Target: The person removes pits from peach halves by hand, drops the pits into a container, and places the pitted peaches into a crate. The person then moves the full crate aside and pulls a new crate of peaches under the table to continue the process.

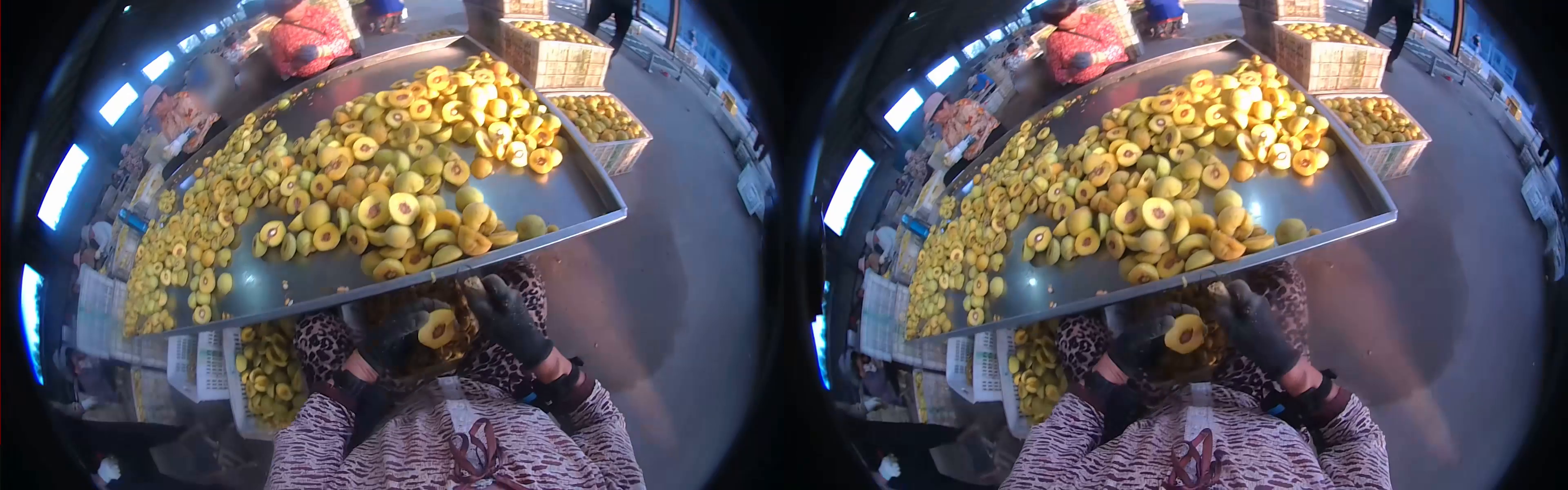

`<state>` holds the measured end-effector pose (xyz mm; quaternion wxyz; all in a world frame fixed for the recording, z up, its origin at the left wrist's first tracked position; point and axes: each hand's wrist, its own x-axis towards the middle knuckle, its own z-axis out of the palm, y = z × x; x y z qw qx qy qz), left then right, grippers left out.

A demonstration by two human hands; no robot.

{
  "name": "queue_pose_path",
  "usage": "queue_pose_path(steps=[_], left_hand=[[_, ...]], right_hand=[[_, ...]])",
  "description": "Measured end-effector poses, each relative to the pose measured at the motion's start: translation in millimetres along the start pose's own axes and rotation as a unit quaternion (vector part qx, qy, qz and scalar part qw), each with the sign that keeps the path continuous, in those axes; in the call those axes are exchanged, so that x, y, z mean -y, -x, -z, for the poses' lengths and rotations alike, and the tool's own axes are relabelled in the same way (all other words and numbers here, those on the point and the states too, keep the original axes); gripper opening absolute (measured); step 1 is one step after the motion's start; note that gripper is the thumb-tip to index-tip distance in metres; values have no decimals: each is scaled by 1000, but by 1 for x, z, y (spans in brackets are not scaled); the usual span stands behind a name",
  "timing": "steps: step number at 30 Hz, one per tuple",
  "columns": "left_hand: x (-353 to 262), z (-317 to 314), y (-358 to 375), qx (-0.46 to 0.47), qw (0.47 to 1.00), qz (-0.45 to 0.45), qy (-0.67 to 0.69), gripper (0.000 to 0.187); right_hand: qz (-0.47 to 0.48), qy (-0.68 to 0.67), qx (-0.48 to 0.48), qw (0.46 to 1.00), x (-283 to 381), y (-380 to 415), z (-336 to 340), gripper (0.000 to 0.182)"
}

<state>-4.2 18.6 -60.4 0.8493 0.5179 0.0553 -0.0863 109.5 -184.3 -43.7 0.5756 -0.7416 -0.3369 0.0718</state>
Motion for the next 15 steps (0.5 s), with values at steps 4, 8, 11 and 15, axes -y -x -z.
queue_pose_path(steps=[4, 8, 11, 15], left_hand=[[-16, 6, 35, -112, 984, -114, 76, 52], [-28, -4, 37, -95, 959, -190, 189, 53], [-24, -4, 39, -132, 959, -207, 140, 51], [-16, 2, 29, -190, 949, -250, 32, 48]], right_hand=[[-50, -149, 110, 981, 41, -5, -20, 14], [6, -78, 191, 978, 57, 0, -40, 14], [-21, -108, 185, 977, 55, 3, -50, 17], [13, -79, 138, 987, 62, -5, -53, 15]])
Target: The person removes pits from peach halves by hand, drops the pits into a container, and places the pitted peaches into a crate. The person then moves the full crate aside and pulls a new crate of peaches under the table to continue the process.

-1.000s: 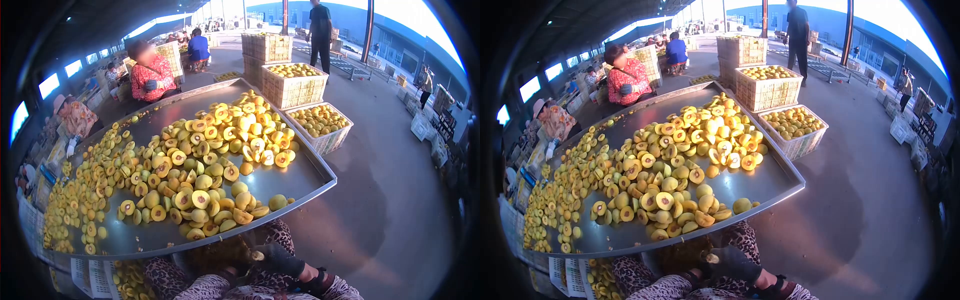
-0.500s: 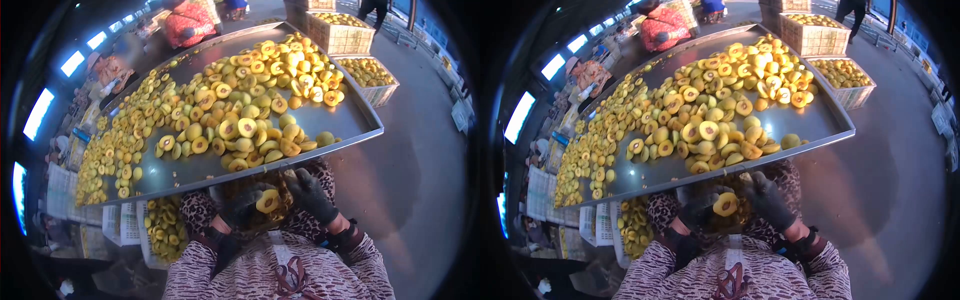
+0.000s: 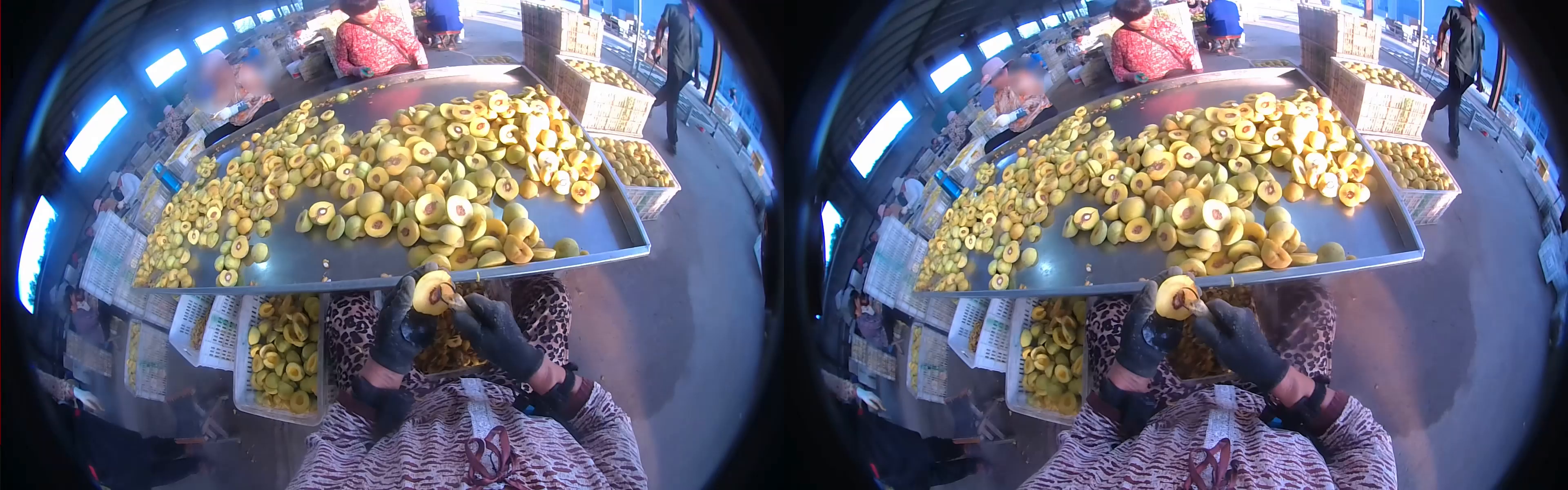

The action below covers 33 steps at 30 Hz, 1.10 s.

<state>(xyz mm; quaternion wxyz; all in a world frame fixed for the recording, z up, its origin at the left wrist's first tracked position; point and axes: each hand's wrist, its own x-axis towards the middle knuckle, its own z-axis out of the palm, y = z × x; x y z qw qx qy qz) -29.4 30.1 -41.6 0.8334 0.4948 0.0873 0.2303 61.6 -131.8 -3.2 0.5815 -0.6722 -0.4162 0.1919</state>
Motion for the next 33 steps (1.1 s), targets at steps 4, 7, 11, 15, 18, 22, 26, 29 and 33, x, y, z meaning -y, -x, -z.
queue_pose_path(steps=[4, 7, 11, 15, 18, 22, 26, 29, 33], left_hand=[[-1, -16, -4, -38, 997, -64, -7, 48], [-6, -27, -8, -60, 984, -38, 166, 46], [-5, -28, -16, -35, 963, -17, 268, 43], [-3, -35, -21, -31, 961, -18, 275, 45], [5, -38, -35, -47, 949, -32, 309, 42], [-3, -50, -33, -113, 969, -46, 215, 38], [-7, -61, -25, -142, 976, -163, -25, 38], [-27, -70, -13, -138, 968, -184, -99, 40], [-22, -74, -6, -165, 965, -181, -95, 43]], right_hand=[[38, 33, -22, 999, -6, -11, -11, 20], [47, 25, -25, 998, -5, -12, -16, 19], [83, 45, -32, 995, -8, -7, -20, 18], [132, 78, -28, 988, -14, -7, -13, 18], [102, 84, -26, 991, -18, -7, -12, 17], [144, 21, -46, 988, -34, -13, -16, 19], [-56, -204, 41, 976, -31, -7, -13, 21], [-155, -294, 96, 938, -17, -3, -2, 20], [-151, -331, 165, 917, -15, 2, -1, 27]])
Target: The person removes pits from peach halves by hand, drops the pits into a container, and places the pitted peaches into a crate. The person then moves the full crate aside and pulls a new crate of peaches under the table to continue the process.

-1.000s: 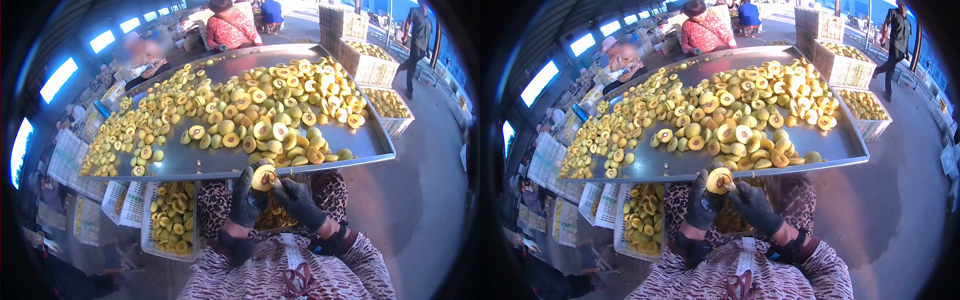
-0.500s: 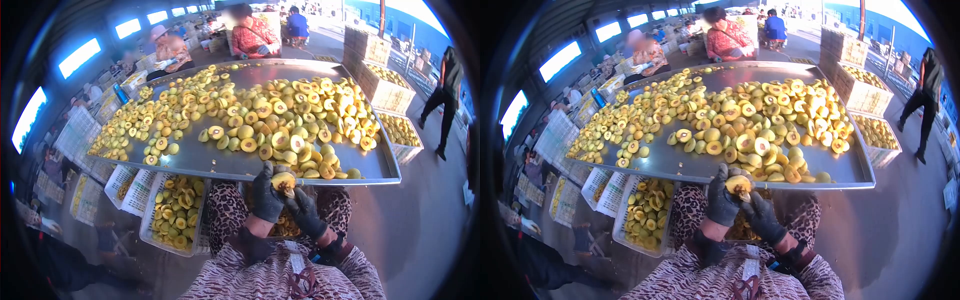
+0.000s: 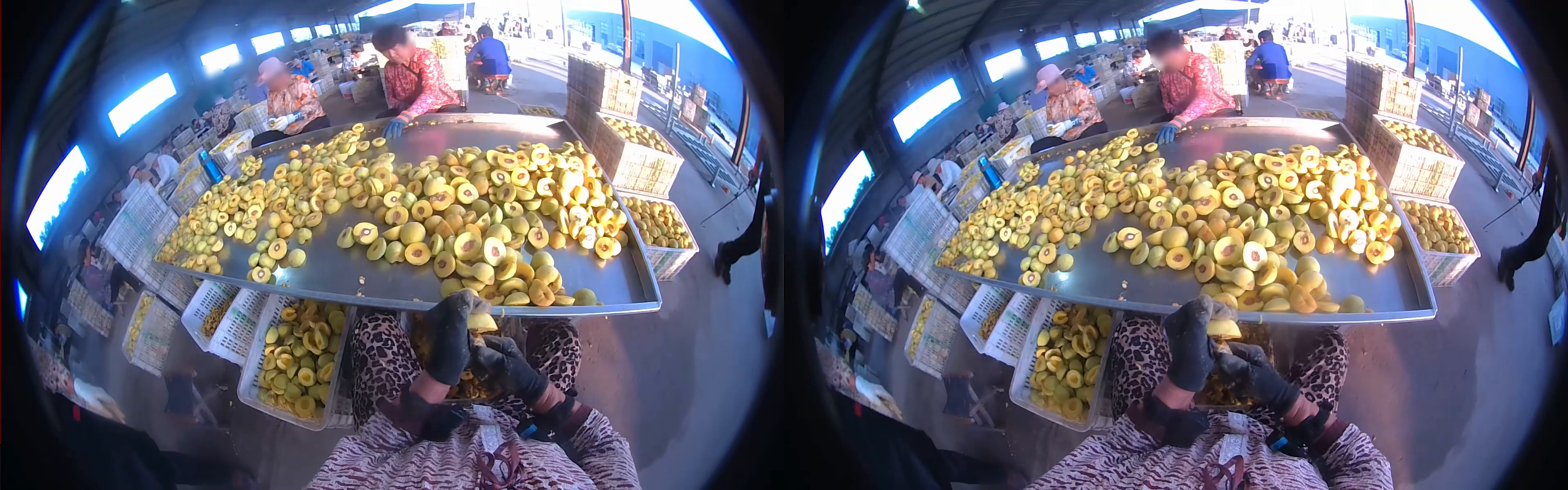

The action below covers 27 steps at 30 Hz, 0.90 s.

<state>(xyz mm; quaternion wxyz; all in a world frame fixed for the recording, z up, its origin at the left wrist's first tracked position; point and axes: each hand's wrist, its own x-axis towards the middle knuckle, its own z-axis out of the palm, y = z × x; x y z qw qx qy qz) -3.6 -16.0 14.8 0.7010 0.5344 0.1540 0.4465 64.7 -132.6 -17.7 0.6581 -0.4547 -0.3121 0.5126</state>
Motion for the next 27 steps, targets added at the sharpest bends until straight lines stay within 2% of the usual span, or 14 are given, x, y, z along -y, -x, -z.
queue_pose_path(steps=[2, 5, 7, 10, 11, 12, 13, 14, 15, 17, 19, 22, 26, 27], left_hand=[[-8, 13, 0, 24, 1000, -2, -19, 42], [-16, 38, 0, 149, 922, 213, 288, 45], [-29, 64, -1, 122, 915, 200, 329, 45], [-24, 170, -26, 59, 924, 91, 366, 43], [-34, 196, -31, -78, 988, 78, 104, 40], [-41, 222, -32, -212, 961, 60, -165, 38], [-24, 270, -42, -205, 892, -12, -402, 35], [-6, 305, -57, -182, 764, -86, -613, 31], [-5, 299, -72, -186, 767, -89, -608, 31], [-5, 271, -109, -175, 743, -204, -613, 27], [20, 262, -161, -144, 789, -154, -577, 28], [46, 216, -220, -158, 729, -260, -613, 33], [59, 169, -270, 41, 783, -128, -608, 42], [70, 159, -278, 104, 769, -160, -610, 44]], right_hand=[[2, 3, 11, 1000, -2, 0, -2, 30], [-25, -95, 117, 988, -10, -9, -5, 36], [105, 157, 182, 965, -18, -14, -6, 33], [25, 182, 198, 963, -14, -10, -2, 30], [60, 255, 163, 951, -20, -14, 7, 27], [59, 258, 165, 950, -23, -14, 16, 27], [-19, 526, 148, 837, -27, -12, 24, 26], [-90, 748, 114, 648, -30, -15, 29, 25], [-88, 753, 113, 643, -36, -20, 34, 25], [113, 549, 81, 824, -51, -22, 41, 22], [100, 551, 65, 826, -48, -25, 32, 21], [73, 541, 24, 837, -51, -15, 28, 22], [22, 550, 12, 835, -40, 4, 39, 24], [32, 558, -1, 830, -44, 6, 41, 24]])
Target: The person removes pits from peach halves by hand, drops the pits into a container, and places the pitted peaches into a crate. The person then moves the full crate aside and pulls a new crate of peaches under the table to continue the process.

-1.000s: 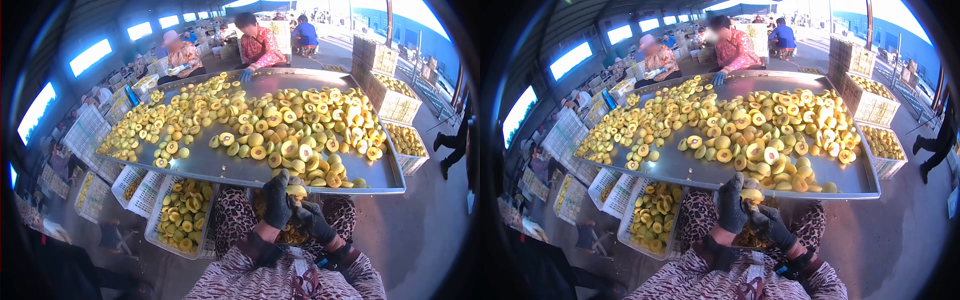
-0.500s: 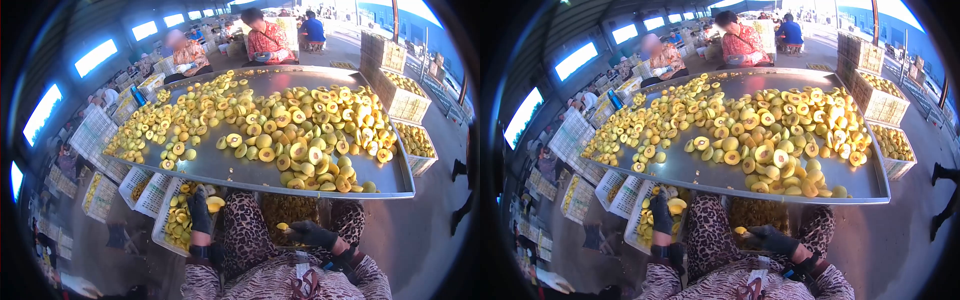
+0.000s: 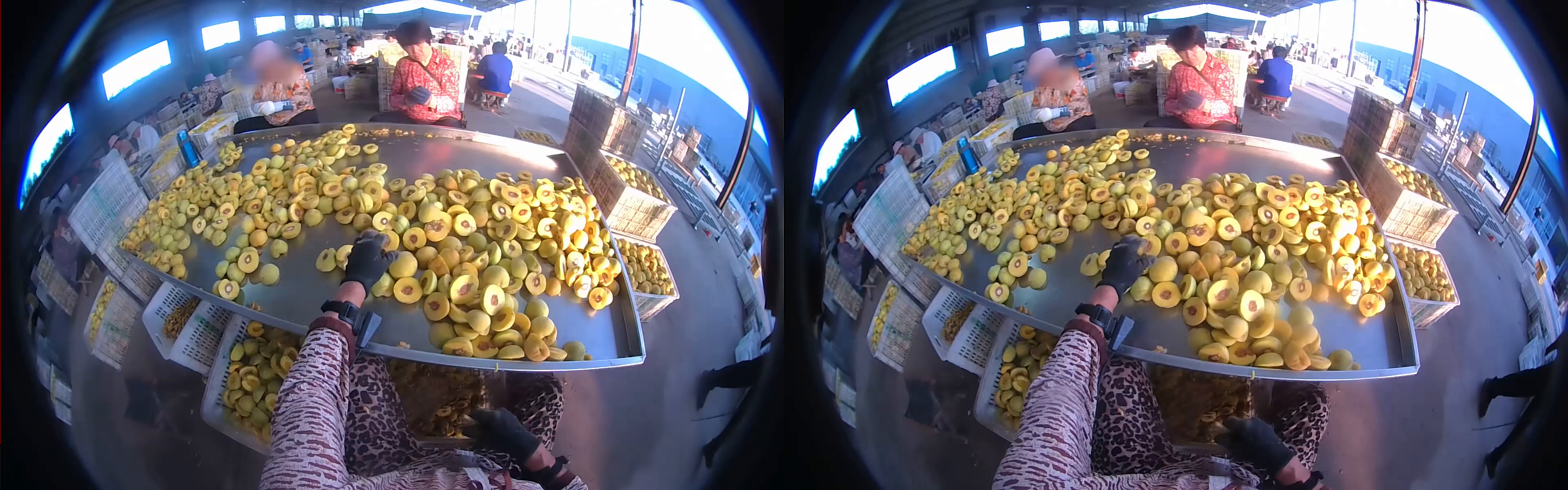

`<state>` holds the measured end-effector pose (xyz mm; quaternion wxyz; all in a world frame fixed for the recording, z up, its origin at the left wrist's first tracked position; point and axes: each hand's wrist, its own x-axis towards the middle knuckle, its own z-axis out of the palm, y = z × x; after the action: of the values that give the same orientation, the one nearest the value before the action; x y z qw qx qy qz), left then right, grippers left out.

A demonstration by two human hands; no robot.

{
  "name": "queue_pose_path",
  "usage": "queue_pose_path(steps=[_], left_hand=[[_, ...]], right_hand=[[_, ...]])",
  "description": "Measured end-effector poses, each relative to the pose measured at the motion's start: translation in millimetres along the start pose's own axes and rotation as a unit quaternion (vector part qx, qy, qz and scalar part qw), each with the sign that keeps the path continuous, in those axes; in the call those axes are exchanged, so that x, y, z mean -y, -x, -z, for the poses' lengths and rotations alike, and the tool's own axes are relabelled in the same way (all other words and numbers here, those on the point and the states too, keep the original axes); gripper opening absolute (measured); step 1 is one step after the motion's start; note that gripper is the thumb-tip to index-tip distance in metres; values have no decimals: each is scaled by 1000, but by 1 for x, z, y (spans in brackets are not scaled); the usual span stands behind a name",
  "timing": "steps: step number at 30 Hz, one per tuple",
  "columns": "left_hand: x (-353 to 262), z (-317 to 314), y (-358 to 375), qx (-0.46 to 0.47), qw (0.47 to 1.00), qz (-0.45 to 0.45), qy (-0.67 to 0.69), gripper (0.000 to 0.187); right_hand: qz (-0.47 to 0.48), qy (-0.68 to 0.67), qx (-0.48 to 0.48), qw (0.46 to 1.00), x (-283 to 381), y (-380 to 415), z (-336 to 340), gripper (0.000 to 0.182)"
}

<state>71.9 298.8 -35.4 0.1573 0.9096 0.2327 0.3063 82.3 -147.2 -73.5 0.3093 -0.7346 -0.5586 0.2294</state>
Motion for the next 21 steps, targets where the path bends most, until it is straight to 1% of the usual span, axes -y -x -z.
queue_pose_path(steps=[1, 2, 3, 4, 5, 7, 9, 10, 11, 12, 13, 14, 15, 17, 18, 19, 20, 21], left_hand=[[-4, -13, -1, 15, 999, -51, -6, 48], [-8, -24, -1, 98, 992, -43, -66, 50], [-30, -18, 1, 183, 974, -33, -127, 51], [-45, -20, 3, 195, 967, -2, -165, 55], [-47, -25, 6, 203, 965, -4, -168, 55], [-45, -38, 13, 173, 973, -1, -151, 57], [-34, -43, 38, 99, 993, 37, -43, 58], [-28, -42, 50, 66, 996, 58, 23, 60], [-20, -40, 58, 34, 992, 80, 89, 62], [-22, -29, 62, 40, 993, 76, 82, 62], [-33, -12, 68, 35, 957, 118, 261, 64], [-46, 3, 73, 27, 887, 157, 432, 67], [-66, 17, 82, 34, 888, 158, 430, 67], [-119, 40, 110, 56, 848, 101, 517, 64], [-138, 46, 126, 66, 846, 108, 518, 64], [-156, 51, 139, 109, 850, 44, 514, 66], [-169, 54, 151, 150, 848, -21, 508, 68], [-176, 55, 160, 155, 846, -18, 509, 68]], right_hand=[[-4, 0, -2, 1000, -3, 0, 2, 24], [-3, -12, 2, 1000, -4, 0, 3, 23], [-1, -29, 7, 1000, -3, 0, 1, 23], [-5, -37, 8, 999, 1, -1, 0, 23], [-1, -31, 7, 999, 6, -4, 3, 22], [1, -37, 3, 999, 12, -4, 7, 22], [7, -79, -45, 996, 15, -6, 10, 23], [8, -89, -51, 995, 14, -5, 11, 23], [12, -121, -83, 989, 12, -3, 14, 24], [15, -153, -113, 982, 11, -2, 14, 25], [13, -160, -115, 980, 13, -3, 15, 25], [-49, -334, -103, 936, 15, -6, 16, 24], [-109, -497, -89, 857, 18, -9, 18, 25], [-114, -521, -100, 840, 37, -27, 35, 26], [-112, -539, -109, 828, 45, -35, 43, 27], [-121, -543, -114, 823, 50, -38, 49, 27], [-122, -552, -96, 819, 54, -41, 53, 27], [-121, -560, -75, 816, 56, -43, 56, 28]])
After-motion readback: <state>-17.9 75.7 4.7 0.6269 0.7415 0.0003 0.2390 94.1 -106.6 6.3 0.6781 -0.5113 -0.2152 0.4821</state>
